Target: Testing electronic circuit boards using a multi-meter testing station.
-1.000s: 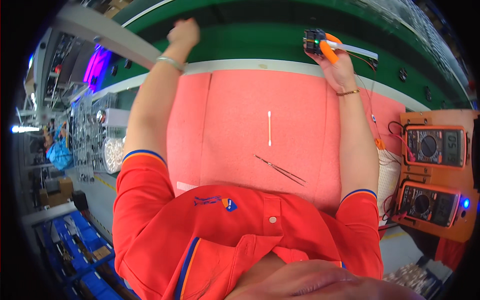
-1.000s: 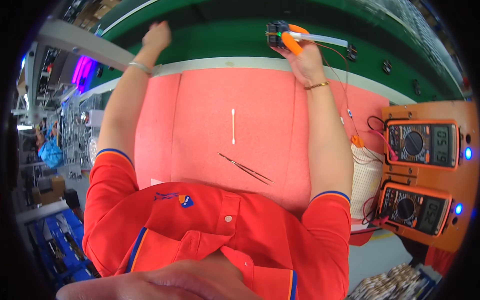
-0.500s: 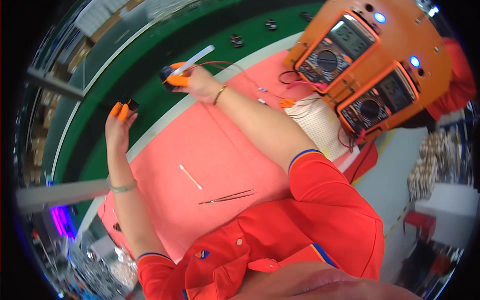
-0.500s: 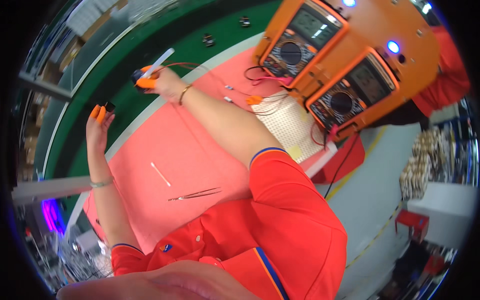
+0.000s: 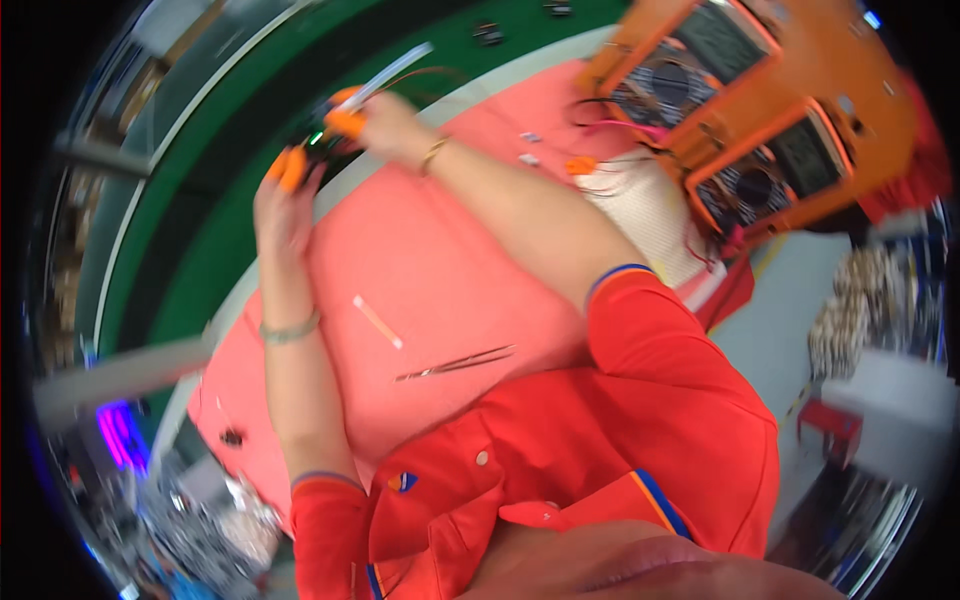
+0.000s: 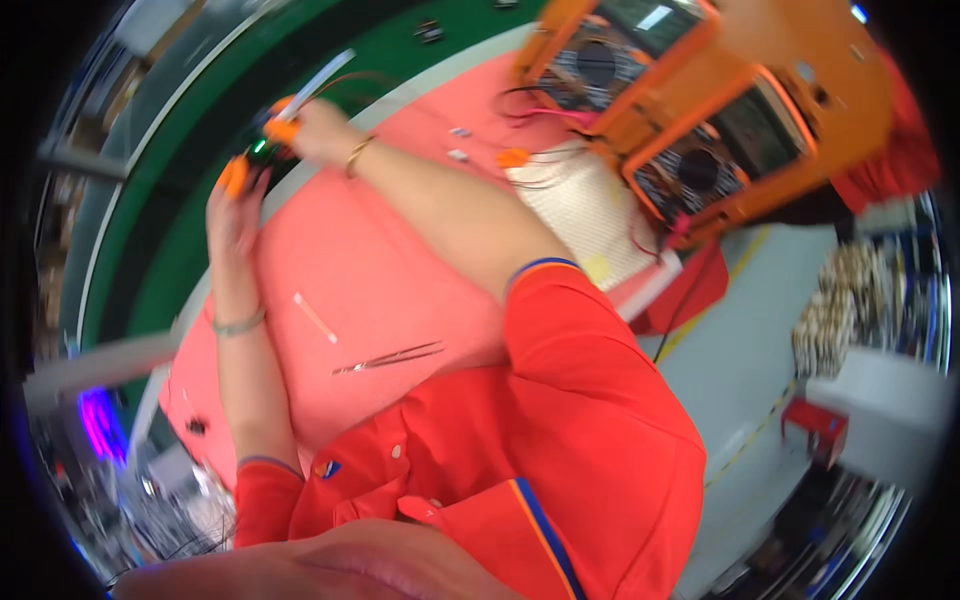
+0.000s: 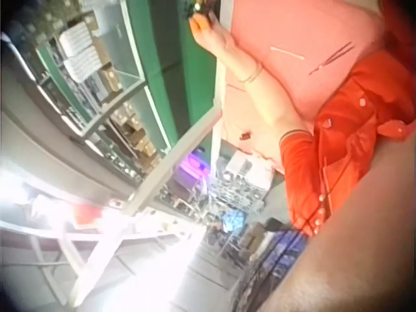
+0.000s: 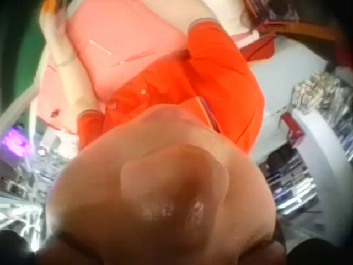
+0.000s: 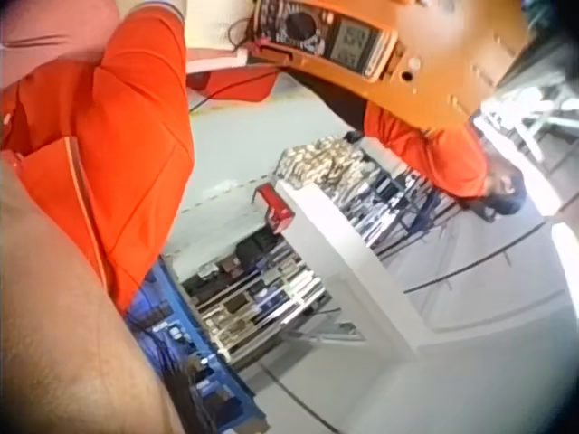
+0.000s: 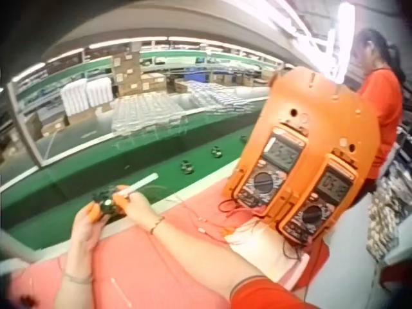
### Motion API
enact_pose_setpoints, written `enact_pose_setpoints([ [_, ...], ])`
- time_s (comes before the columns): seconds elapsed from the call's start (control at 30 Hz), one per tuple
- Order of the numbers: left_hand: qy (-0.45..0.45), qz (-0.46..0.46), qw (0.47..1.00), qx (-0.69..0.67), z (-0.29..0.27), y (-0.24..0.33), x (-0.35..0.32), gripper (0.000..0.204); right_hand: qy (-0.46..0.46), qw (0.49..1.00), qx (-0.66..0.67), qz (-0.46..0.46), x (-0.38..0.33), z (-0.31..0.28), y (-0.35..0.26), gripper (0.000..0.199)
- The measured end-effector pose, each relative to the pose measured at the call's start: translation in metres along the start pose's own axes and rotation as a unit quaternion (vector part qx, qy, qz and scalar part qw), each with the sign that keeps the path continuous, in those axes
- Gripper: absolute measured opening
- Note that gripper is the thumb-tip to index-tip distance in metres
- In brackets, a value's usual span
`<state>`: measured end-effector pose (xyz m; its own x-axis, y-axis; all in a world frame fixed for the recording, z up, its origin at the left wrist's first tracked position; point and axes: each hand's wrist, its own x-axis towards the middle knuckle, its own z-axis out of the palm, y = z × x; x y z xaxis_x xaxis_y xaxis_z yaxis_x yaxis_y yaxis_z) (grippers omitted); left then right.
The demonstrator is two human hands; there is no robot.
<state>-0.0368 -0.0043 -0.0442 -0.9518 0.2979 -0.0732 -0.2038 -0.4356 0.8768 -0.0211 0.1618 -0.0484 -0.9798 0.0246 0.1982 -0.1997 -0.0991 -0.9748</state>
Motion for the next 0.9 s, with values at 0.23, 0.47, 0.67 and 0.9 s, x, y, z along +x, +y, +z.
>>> enact_pose_setpoints([
  [0.23,-0.006,0.007,1.0,0.011,-0.001,0.001,-0.001,0.026,-0.015,0.998,0.049,-0.027,-0.005,0.011,-0.011,0.024],
  [0.47,0.007,-0.002,0.999,0.039,0.007,0.002,-0.005,0.028,-0.024,0.993,-0.112,-0.012,-0.007,0.01,-0.004,0.025],
  [0.67,0.044,0.068,0.988,0.134,0.011,-0.001,-0.007,0.029,-0.017,0.998,-0.047,-0.041,-0.005,0.011,0.003,0.024],
  [0.9,0.041,0.121,0.984,0.124,-0.001,0.0,0.003,0.03,0.015,0.996,0.084,-0.001,-0.003,0.008,0.001,0.026],
])
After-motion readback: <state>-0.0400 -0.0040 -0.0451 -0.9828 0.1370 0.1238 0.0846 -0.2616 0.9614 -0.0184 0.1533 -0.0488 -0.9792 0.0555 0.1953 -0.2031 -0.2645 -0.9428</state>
